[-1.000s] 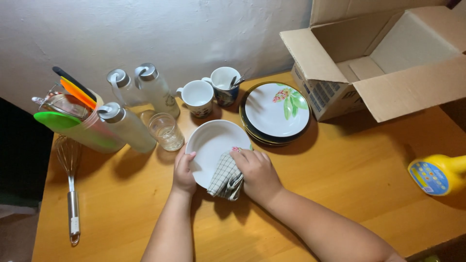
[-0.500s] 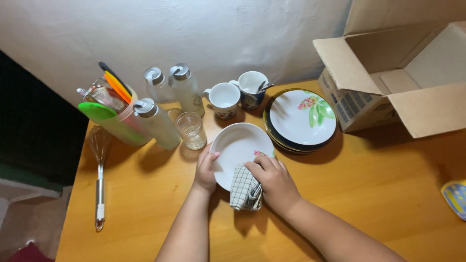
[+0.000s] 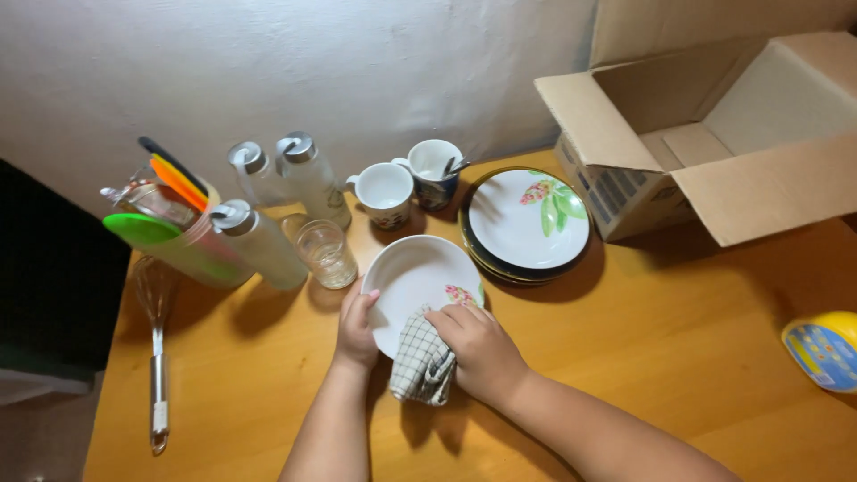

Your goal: The person removes various cups, bowls, and plates from a cardboard box and wipes each item with a cloth.

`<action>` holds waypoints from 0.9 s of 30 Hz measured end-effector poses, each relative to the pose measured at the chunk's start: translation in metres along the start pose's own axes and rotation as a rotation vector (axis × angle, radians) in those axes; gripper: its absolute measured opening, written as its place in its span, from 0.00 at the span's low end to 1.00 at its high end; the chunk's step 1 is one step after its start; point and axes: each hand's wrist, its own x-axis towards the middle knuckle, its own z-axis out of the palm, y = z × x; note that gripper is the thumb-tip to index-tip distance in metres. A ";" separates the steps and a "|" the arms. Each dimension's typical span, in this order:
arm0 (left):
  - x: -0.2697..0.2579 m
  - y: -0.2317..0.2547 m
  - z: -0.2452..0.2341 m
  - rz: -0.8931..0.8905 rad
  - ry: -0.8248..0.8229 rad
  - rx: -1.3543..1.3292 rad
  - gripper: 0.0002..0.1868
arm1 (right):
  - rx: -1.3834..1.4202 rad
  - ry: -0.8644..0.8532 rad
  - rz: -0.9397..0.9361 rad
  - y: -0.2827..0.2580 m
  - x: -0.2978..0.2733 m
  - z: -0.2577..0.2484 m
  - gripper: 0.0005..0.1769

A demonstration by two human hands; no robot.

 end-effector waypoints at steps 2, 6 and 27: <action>0.000 0.004 -0.001 0.048 -0.033 0.024 0.19 | 0.328 -0.047 -0.064 -0.009 -0.004 0.003 0.26; 0.003 -0.002 -0.011 0.059 -0.034 0.038 0.19 | 0.519 -0.078 -0.160 -0.023 -0.003 0.003 0.25; -0.001 0.002 0.008 -0.013 0.028 -0.052 0.20 | -0.117 0.010 0.040 0.002 0.006 -0.010 0.27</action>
